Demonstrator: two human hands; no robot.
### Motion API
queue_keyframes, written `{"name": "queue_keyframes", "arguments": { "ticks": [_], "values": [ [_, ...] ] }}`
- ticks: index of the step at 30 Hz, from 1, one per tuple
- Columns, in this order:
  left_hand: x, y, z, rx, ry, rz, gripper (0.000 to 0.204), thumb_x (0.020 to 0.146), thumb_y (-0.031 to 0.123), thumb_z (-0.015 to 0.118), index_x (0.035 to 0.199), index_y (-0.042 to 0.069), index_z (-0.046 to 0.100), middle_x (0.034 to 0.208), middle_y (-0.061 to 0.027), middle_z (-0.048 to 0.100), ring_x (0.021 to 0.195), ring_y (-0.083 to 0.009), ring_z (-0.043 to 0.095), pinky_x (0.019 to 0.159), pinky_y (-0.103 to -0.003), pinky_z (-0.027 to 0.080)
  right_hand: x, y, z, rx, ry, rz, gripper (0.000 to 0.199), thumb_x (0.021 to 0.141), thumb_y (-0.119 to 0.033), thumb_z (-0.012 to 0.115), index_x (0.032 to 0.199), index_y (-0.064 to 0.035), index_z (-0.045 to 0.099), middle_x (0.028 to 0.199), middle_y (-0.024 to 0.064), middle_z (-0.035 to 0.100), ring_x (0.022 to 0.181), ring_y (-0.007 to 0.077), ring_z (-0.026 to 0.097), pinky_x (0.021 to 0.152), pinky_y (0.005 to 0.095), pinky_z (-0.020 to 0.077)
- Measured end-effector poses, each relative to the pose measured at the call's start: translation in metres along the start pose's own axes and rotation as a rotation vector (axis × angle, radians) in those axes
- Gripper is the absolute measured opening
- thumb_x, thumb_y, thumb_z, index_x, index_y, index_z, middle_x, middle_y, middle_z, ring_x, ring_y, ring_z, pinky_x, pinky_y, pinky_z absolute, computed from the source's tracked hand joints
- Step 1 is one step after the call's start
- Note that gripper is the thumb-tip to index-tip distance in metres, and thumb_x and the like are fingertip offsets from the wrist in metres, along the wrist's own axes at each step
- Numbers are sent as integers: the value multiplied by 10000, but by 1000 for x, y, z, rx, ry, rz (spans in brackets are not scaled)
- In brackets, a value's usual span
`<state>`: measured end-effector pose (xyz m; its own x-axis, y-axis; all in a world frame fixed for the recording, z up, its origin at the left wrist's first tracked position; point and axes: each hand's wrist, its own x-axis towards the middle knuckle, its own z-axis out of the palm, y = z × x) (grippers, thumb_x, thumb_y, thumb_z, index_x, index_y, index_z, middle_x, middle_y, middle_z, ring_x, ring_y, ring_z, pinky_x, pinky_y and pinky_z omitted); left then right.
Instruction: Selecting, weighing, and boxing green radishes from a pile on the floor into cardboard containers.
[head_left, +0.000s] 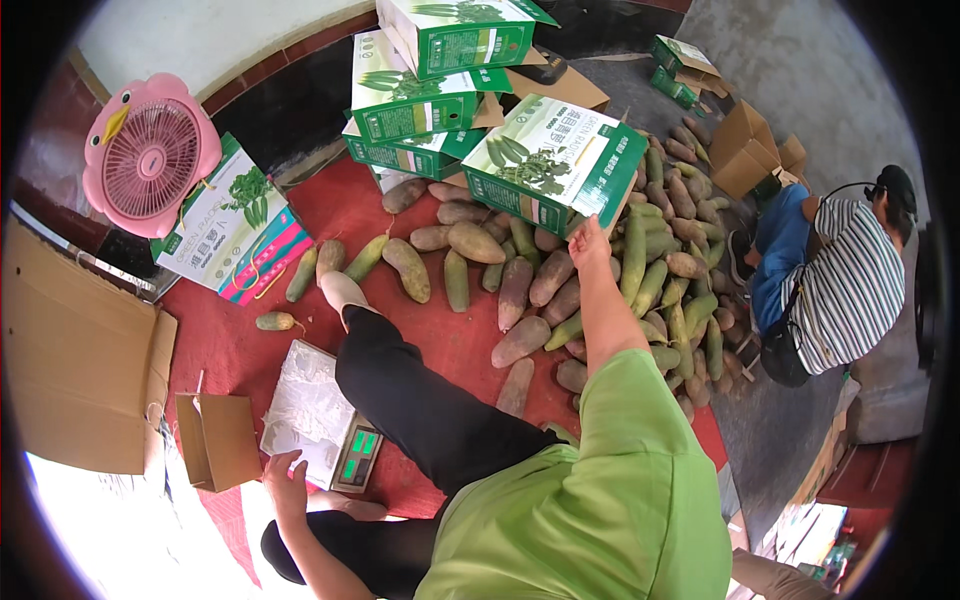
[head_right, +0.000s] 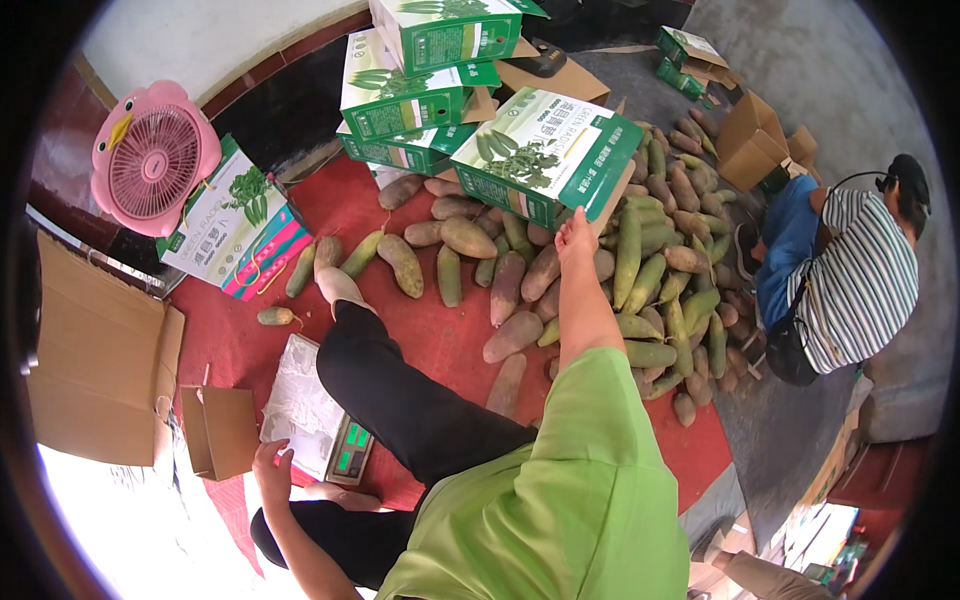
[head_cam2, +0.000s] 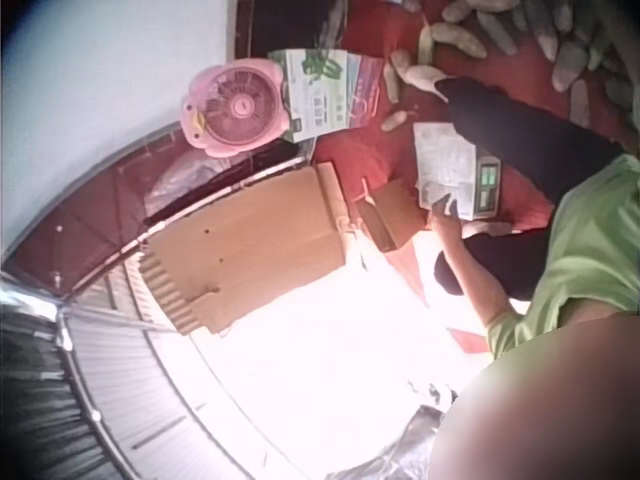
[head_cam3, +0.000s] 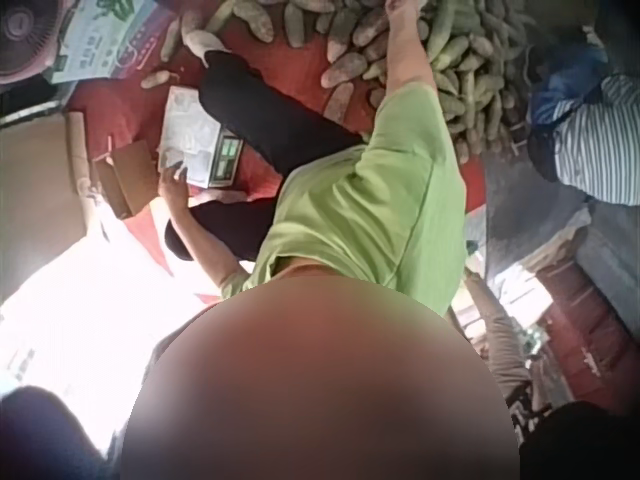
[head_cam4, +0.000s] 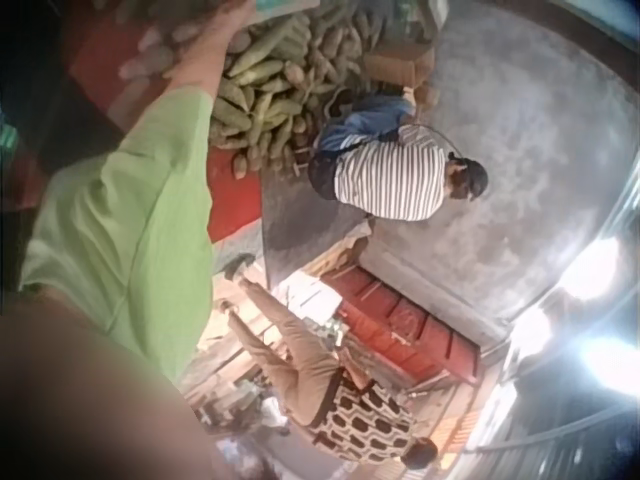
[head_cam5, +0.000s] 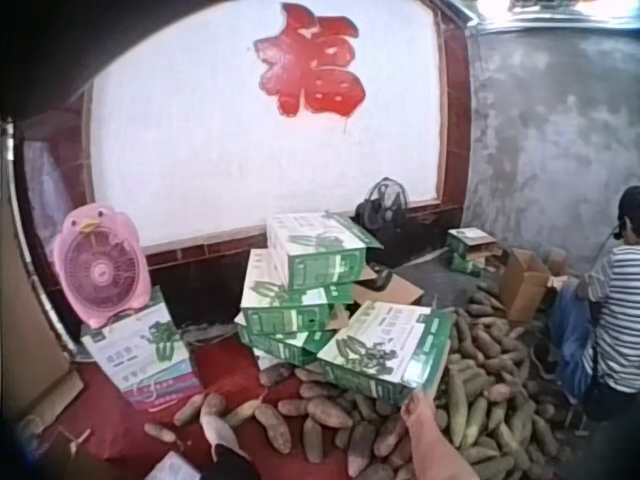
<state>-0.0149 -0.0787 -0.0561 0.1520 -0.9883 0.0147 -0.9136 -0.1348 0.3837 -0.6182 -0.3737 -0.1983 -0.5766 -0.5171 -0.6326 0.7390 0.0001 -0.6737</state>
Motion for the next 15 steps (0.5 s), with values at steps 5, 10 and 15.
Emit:
{"name": "queue_keyframes", "arguments": {
  "ticks": [5, 10, 15],
  "values": [
    [-3, -7, 7, -42, -32, -28, 203, 706, 24, 673, 908, 13, 692, 883, -150, 647, 862, -317, 615, 788, -400, 468, 32, -23, -2, 28, -46, -21, 280, 843, -369, 691, 894, -119, 575, 731, -34, 589, 572, 109, 522, 493, 250, 397],
    [-14, -9, 1, -65, -3, -75, 210, 705, 2, 664, 914, 4, 689, 857, -147, 632, 836, -305, 602, 771, -385, 466, -32, -19, 21, -123, -54, -299, 127, 826, -104, 654, 756, -94, 549, 663, 12, 573, 543, 103, 519, 433, 248, 350],
    [-7, 1, 0, -81, -43, -64, 240, 721, -11, 654, 960, -10, 673, 907, -170, 642, 860, -315, 618, 787, -388, 476, -25, -33, -4, -165, -68, -498, 117, 815, -105, 666, 783, -64, 561, 676, 24, 575, 521, 102, 507, 431, 238, 347]
  ]
}}
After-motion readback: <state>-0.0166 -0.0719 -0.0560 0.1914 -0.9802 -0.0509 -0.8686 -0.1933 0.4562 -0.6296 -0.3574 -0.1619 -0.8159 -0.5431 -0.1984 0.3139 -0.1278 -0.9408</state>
